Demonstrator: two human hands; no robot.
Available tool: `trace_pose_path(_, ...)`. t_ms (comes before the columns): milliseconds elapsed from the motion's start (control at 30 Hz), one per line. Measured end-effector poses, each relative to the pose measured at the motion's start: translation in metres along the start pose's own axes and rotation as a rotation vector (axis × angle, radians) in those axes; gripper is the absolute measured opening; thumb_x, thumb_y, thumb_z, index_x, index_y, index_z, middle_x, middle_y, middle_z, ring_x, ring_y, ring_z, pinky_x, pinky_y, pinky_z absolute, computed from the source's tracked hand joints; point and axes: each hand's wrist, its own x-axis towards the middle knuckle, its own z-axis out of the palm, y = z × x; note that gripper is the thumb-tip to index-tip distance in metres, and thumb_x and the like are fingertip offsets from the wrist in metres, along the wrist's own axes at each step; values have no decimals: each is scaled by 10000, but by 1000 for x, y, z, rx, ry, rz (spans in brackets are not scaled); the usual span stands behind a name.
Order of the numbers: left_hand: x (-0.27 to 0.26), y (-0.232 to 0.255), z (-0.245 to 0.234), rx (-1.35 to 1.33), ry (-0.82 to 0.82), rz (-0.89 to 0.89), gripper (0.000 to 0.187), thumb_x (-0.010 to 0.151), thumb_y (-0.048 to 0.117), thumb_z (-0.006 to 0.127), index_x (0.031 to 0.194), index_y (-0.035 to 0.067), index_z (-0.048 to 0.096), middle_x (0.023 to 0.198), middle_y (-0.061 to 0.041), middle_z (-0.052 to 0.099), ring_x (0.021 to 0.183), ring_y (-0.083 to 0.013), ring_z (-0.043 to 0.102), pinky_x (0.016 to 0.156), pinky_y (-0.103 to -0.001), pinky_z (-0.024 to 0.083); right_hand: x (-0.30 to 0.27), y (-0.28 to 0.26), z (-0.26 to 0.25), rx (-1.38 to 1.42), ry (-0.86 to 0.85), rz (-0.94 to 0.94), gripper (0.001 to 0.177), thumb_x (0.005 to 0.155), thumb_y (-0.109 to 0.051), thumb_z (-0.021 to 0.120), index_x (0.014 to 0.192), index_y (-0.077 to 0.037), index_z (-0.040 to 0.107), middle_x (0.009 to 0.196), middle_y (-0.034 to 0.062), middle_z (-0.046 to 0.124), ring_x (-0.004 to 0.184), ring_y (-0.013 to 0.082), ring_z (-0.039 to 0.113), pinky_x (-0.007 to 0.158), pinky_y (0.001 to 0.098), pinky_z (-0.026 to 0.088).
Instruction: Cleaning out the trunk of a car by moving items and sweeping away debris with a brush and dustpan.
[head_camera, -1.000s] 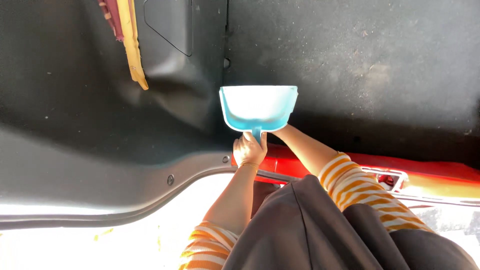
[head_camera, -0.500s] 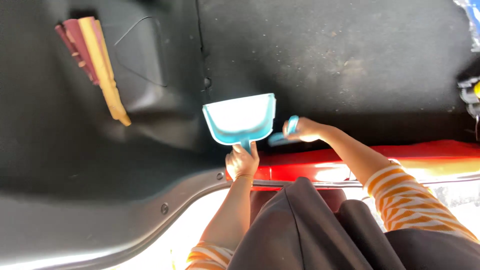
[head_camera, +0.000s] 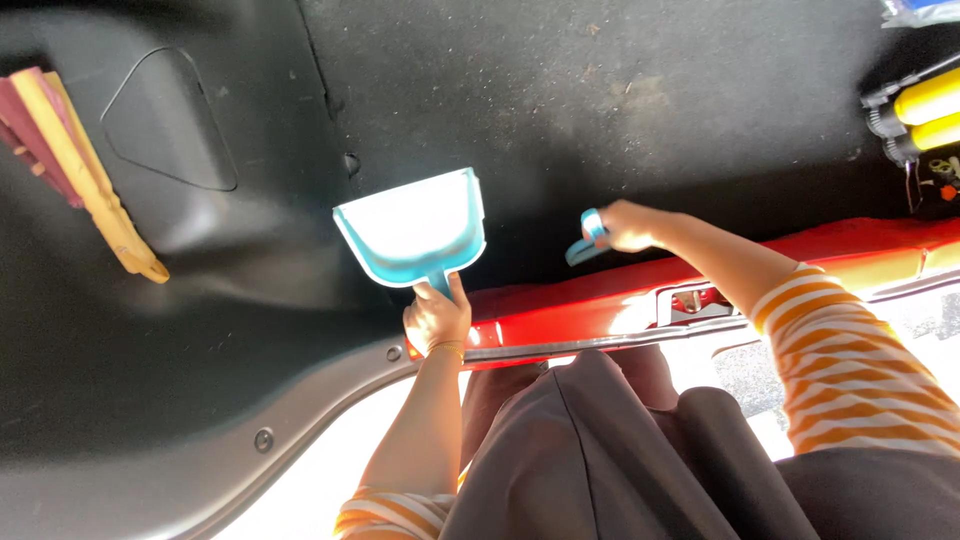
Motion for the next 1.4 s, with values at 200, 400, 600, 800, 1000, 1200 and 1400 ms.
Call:
trace_pose_path(200,-2,-3,7,54,-23,-27,519,978,489,618,972,-22,524,646,-185,658,558,-397,638,623,-492,535,-37,-1,-52,203,611,219,250,912,-238,764,1143,-178,687,1016,131,741,958,282,723,890,413,559)
trace_pose_path(400,-1,1,-5,70,-49,-23,527,966,464,610,1048,-51,537,610,-192,659,528,-397,651,617,-476,545,-33,-11,-53,126,260,40,252,778,-129,787,1020,-175,735,940,75,782,922,256,732,848,407,543)
trace_pose_path(600,2,3,2,120,-41,-63,527,980,501,601,982,-21,526,665,-200,682,576,-389,682,627,-460,561,-17,-24,-120,-39,513,-115,186,921,-174,723,1098,-148,674,989,106,734,901,301,701,807,427,545)
trace_pose_path(800,6,7,-7,116,-92,-89,525,978,505,591,1002,-14,516,653,-201,676,563,-393,676,603,-468,564,-27,-17,-36,62,-207,305,139,867,-146,756,953,-44,717,921,203,730,775,346,714,688,502,573)
trace_pose_path(1000,8,7,-8,118,-109,-89,519,967,494,589,1050,-13,512,632,-186,672,550,-390,673,606,-470,563,-33,5,-57,-104,-133,-46,217,873,-239,718,1073,-168,671,1045,96,743,959,311,692,863,433,523)
trace_pose_path(1200,3,11,-10,166,-136,-113,516,994,508,589,1017,-2,514,645,-175,675,561,-388,670,613,-454,569,-75,-6,-137,-4,599,-138,147,930,-199,686,1077,-194,677,1093,86,727,957,284,690,846,426,559)
trace_pose_path(1400,3,9,-13,160,-130,-106,512,966,491,607,1036,-7,512,647,-186,677,561,-403,669,605,-477,568,-52,47,-59,19,-150,5,225,780,-167,751,997,-196,697,935,71,783,853,264,662,811,420,530)
